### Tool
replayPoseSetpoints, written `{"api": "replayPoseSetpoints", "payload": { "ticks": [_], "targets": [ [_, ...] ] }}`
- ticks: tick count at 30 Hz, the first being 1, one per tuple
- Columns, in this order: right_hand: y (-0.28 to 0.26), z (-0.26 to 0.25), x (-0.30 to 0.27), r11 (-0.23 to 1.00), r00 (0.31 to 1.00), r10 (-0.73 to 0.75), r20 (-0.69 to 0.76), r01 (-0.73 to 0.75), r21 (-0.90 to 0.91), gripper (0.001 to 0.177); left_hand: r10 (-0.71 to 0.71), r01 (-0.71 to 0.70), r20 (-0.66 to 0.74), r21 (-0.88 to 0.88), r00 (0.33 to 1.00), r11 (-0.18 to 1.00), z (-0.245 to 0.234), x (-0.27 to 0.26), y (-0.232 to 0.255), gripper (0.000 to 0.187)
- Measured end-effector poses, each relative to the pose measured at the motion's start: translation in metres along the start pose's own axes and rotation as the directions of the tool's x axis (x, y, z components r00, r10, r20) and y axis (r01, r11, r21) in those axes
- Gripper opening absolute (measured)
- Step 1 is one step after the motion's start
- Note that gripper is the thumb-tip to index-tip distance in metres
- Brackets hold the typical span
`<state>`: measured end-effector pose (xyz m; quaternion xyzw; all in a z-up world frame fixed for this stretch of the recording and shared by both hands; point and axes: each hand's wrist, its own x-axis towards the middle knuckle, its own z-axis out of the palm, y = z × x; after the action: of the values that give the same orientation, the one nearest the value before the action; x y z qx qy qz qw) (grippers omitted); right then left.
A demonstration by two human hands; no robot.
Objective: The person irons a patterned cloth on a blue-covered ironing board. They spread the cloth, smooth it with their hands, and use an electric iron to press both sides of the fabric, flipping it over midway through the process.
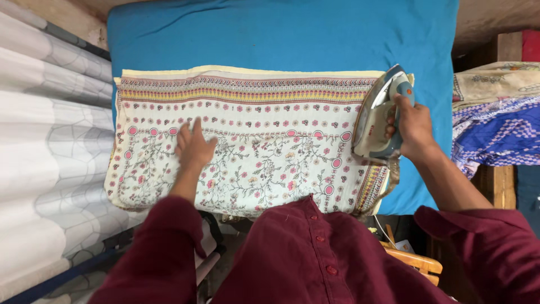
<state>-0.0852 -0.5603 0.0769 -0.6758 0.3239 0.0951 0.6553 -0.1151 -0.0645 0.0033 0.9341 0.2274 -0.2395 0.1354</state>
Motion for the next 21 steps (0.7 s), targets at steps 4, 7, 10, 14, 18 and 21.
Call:
{"api": "replayPoseSetpoints", "payload": {
  "ticks": [4,7,10,14,18,21],
  "targets": [
    [0.007,0.002,-0.018,0.999,0.998,0.025,0.058,-0.022,-0.049,0.027,-0.131,0.139,0.086,-0.086,0.988,0.987,0.012,-0.037,-0.046,0.091],
    [0.015,0.005,-0.036,0.966,0.993,0.079,0.086,-0.055,-0.252,0.03,-0.172,0.182,0.087,-0.13,0.981,0.975,0.013,-0.044,-0.074,0.09],
    [0.02,0.01,-0.055,0.914,0.974,0.176,0.144,-0.107,-0.392,0.026,-0.156,0.165,0.088,-0.114,0.984,0.98,0.009,-0.038,-0.089,0.085],
    [0.015,0.026,-0.068,0.837,0.986,0.12,0.114,-0.039,-0.546,0.034,-0.061,0.061,-0.042,-0.008,0.997,0.998,0.003,-0.02,-0.083,0.08],
    [0.009,0.052,-0.055,0.887,1.0,0.012,-0.016,-0.018,-0.462,0.037,0.387,-0.376,-0.135,0.101,0.912,0.921,-0.012,0.02,-0.055,0.076],
    [0.007,0.067,-0.042,0.957,0.999,0.021,-0.033,-0.03,-0.289,0.034,0.37,-0.371,0.036,0.035,0.928,0.928,-0.029,0.054,-0.018,0.072]
  ]
}}
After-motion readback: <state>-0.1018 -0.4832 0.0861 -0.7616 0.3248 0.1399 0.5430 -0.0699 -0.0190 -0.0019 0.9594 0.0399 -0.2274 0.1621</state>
